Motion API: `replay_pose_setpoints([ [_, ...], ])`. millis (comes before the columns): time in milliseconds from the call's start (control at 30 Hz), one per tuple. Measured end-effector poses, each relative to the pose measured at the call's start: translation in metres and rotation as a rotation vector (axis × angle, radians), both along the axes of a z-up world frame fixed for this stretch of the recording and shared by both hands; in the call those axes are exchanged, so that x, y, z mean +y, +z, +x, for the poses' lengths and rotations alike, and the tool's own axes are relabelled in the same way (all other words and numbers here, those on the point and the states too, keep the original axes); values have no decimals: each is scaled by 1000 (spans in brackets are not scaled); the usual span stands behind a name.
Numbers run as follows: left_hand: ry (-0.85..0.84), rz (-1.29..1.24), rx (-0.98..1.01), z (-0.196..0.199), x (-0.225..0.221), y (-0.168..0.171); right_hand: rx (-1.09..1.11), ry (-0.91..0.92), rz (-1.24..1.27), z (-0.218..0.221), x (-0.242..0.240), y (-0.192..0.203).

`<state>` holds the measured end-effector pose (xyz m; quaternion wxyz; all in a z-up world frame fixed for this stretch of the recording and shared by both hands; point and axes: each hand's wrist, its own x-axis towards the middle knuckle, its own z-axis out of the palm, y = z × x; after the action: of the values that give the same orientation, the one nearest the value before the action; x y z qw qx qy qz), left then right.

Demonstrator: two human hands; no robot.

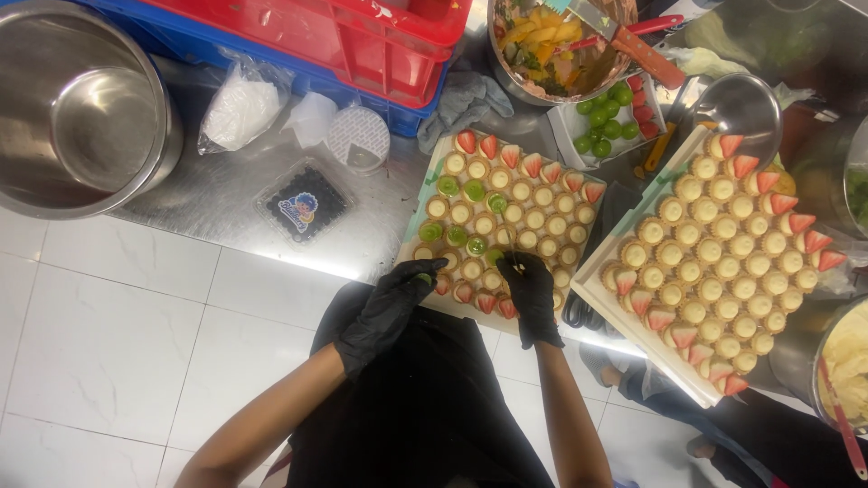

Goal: Cutting grapes and placing them on small tartlets.

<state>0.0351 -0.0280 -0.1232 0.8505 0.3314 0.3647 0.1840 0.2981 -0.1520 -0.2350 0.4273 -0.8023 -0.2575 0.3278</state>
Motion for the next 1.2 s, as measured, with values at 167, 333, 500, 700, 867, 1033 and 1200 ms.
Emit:
replay_pose_setpoints([
  [167,108,-138,11,-8,5,22,-142,90,-52,4,3,-6],
  [333,271,-391,69,-7,18,70,-357,108,-128,-4,15,20],
  [500,158,-312,15,-7,22,85,-236,73,27,-32,17,70],
  [700,29,-153,-75,-6,22,86,600,161,-6,-87,3,183],
  [867,-46,-96,-164,-9,22,80,812,99,-25,-106,0,208],
  [1033,-77,-27,-166,-7,24,82,586,292,-53,-108,-1,233],
  [1200,-104,-42,-276,-13,26,81,684,306,-1,-113,-11,246],
])
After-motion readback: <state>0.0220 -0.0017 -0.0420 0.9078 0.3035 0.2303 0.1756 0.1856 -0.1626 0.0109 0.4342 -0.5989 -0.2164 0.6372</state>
